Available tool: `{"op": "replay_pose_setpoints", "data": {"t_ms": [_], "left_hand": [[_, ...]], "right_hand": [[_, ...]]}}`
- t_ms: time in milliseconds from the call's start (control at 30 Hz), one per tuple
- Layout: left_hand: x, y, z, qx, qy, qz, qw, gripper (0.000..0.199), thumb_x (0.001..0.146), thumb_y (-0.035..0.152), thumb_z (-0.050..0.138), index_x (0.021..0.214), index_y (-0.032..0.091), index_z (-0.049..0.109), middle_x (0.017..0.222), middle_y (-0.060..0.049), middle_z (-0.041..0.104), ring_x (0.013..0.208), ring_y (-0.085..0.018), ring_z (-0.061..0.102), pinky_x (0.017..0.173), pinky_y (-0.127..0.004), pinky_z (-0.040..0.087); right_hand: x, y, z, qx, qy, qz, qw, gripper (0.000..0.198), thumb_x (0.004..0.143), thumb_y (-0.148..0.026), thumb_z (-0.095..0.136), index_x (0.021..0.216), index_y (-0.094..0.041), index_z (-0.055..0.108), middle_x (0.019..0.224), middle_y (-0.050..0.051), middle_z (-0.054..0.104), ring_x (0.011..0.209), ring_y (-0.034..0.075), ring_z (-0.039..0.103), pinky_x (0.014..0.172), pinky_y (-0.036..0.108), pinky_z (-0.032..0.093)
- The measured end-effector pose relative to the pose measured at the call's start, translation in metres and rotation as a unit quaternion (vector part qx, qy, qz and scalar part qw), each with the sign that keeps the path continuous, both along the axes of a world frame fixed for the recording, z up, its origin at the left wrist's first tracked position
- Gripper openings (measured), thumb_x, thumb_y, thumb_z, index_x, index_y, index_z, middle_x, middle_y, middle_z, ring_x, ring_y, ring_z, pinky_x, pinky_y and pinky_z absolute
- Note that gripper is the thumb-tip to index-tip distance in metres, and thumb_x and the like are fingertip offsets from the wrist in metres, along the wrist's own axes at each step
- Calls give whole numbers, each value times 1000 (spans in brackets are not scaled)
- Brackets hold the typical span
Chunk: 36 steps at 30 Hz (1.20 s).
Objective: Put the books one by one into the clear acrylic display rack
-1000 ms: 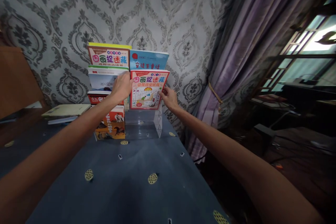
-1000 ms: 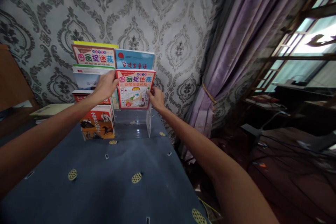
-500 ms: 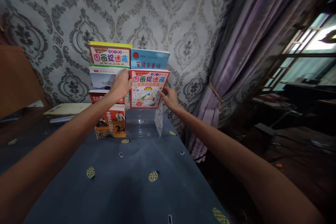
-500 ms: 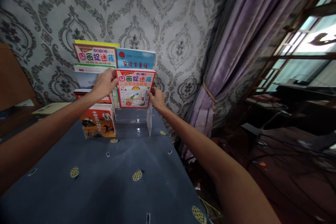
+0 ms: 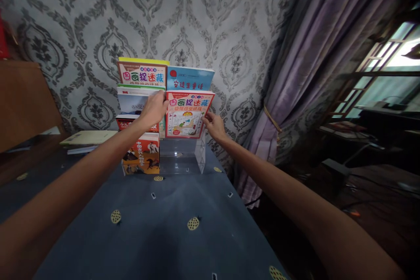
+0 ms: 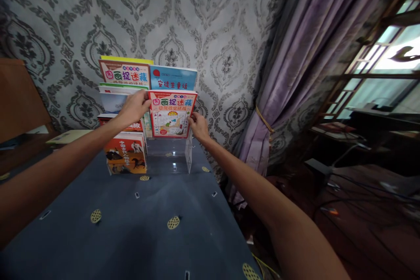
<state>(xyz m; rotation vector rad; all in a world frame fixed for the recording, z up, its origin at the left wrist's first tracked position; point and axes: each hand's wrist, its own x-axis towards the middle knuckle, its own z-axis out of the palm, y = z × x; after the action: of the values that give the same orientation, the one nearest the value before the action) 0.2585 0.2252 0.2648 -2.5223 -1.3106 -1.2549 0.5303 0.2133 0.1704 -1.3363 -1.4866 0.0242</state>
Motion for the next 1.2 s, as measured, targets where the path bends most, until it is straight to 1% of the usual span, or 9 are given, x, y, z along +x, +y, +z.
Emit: {"op": "replay_pose_setpoints", "data": {"t_ms": [233,433,600,767,833,933,1067,1133,1200], "left_hand": [[-9,-3,6,-6,-15,-24,1000,11,91,19,53,93,17,64,91,-10,72,92,-26,68,87,-40,50],[-35,-6,4,-62,-107,-88,988,8,87,17,54,93,18,59,81,-6,71,79,-21,70,83,-38,54],[-67,-16,-10,-70,-156,-99,980,7,86,21,53,91,19,57,81,-6,74,77,-22,73,82,-39,57],[-113,-26,-41,-85,-209,-95,970,18,88,30,52,97,18,60,86,-7,76,78,-20,73,72,-33,58],[-139,-23,-59,-81,-220,-64,970,22,88,33,50,99,17,61,88,-8,76,78,-20,73,68,-31,58],[-186,-7,-92,-92,-207,39,973,27,88,34,46,102,17,62,90,-8,77,82,-22,73,68,-30,58],[-244,19,-132,-150,-66,252,954,30,88,29,44,104,17,65,100,-9,77,98,-25,73,81,-33,57],[-259,30,-148,-165,-23,301,939,27,84,27,47,99,17,68,100,-12,77,100,-30,72,84,-36,56],[-263,40,-161,-168,10,319,933,29,85,27,49,103,15,69,107,-16,75,105,-33,69,88,-39,54]], "right_hand": [[-3,-9,-3,7,5,9,1000,36,84,-39,58,110,-17,71,100,12,76,89,30,71,79,46,61],[-5,-13,-6,21,8,9,1000,37,83,-42,58,106,-16,70,97,11,76,86,27,70,77,44,60],[-9,-18,-16,38,26,-7,999,44,83,-51,58,109,-17,66,95,11,74,84,27,68,76,45,60],[-29,-44,-34,45,41,-19,998,50,85,-53,56,116,-14,60,105,17,71,94,29,68,76,45,58],[-43,-61,-45,50,34,-16,998,48,87,-53,56,117,-16,60,107,16,71,94,28,68,75,42,58],[-69,-89,-67,25,23,22,999,42,91,-50,54,119,-19,60,102,12,72,88,25,68,70,36,56],[-112,-122,-106,-111,-21,148,983,34,97,-47,48,109,-21,67,80,4,72,69,20,68,65,31,54],[-136,-135,-125,-178,-63,213,959,34,99,-43,44,109,-22,69,77,3,72,71,20,69,69,32,55],[-161,-145,-142,-220,-99,262,934,33,101,-40,44,109,-23,71,86,5,75,82,22,71,79,35,55]]}}
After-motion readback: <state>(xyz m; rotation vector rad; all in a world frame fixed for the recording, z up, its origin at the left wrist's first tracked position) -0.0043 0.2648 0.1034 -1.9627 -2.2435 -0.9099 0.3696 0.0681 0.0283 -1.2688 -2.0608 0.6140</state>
